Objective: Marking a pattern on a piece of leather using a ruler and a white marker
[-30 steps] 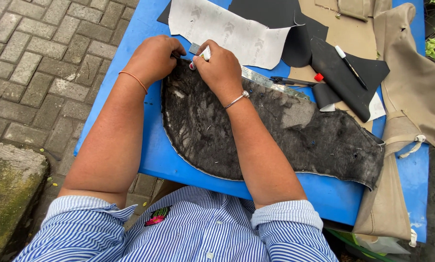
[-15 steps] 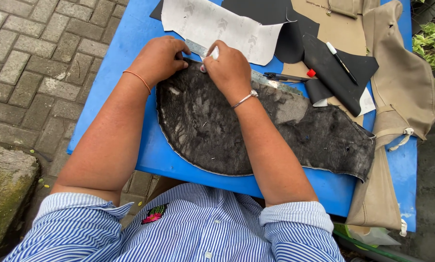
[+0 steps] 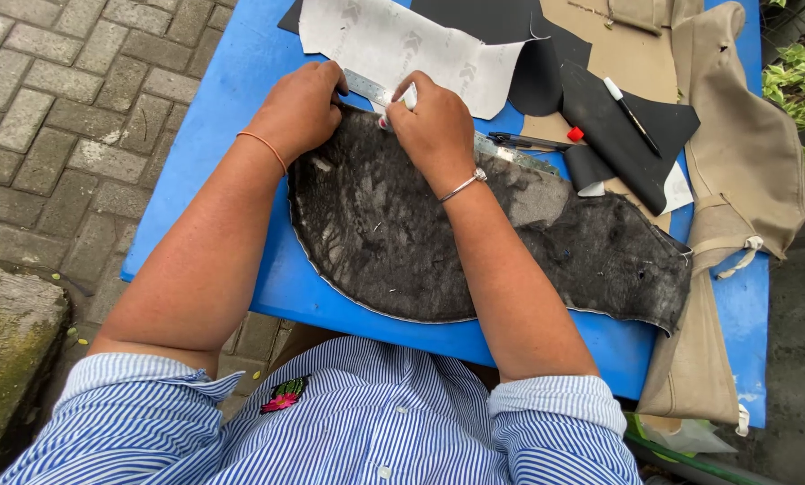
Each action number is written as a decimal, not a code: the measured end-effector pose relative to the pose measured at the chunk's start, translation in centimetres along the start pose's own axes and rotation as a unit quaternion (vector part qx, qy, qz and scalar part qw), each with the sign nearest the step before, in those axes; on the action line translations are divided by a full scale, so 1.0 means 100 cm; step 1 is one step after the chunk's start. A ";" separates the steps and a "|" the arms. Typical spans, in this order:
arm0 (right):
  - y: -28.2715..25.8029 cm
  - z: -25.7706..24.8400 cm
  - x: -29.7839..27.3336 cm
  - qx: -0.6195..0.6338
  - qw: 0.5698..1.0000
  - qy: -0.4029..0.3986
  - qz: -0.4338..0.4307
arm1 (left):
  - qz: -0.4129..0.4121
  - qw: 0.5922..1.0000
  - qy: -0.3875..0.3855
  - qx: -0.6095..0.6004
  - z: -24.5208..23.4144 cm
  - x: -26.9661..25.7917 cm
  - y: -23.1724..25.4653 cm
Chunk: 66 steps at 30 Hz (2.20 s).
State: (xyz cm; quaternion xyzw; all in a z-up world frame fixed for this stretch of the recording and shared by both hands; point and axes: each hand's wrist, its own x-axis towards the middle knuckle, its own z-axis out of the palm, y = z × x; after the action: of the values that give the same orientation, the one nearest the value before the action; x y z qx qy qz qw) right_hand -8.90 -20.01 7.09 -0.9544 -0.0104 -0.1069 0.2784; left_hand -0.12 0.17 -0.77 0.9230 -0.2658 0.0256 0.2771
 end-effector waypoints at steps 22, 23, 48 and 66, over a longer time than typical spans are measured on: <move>0.026 -0.005 -0.005 -0.081 0.995 0.059 0.002 | -0.008 0.996 0.037 0.084 0.007 -0.005 0.040; 0.025 -0.006 -0.006 -0.065 0.997 0.044 -0.004 | 0.028 0.997 0.033 0.062 0.008 -0.005 0.043; 0.042 -0.013 -0.008 -0.038 0.996 0.063 0.045 | 0.093 0.989 0.049 0.109 0.014 -0.008 0.045; 0.055 -0.033 -0.017 -0.016 0.996 0.005 0.090 | 0.127 0.983 0.051 0.123 0.012 -0.009 0.049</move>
State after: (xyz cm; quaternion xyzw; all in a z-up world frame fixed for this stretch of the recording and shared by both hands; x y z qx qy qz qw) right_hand -10.80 -26.35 6.59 -0.9554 0.0785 -0.0864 0.2714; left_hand -3.49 -3.51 0.45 0.9064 -0.3610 0.1397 0.1691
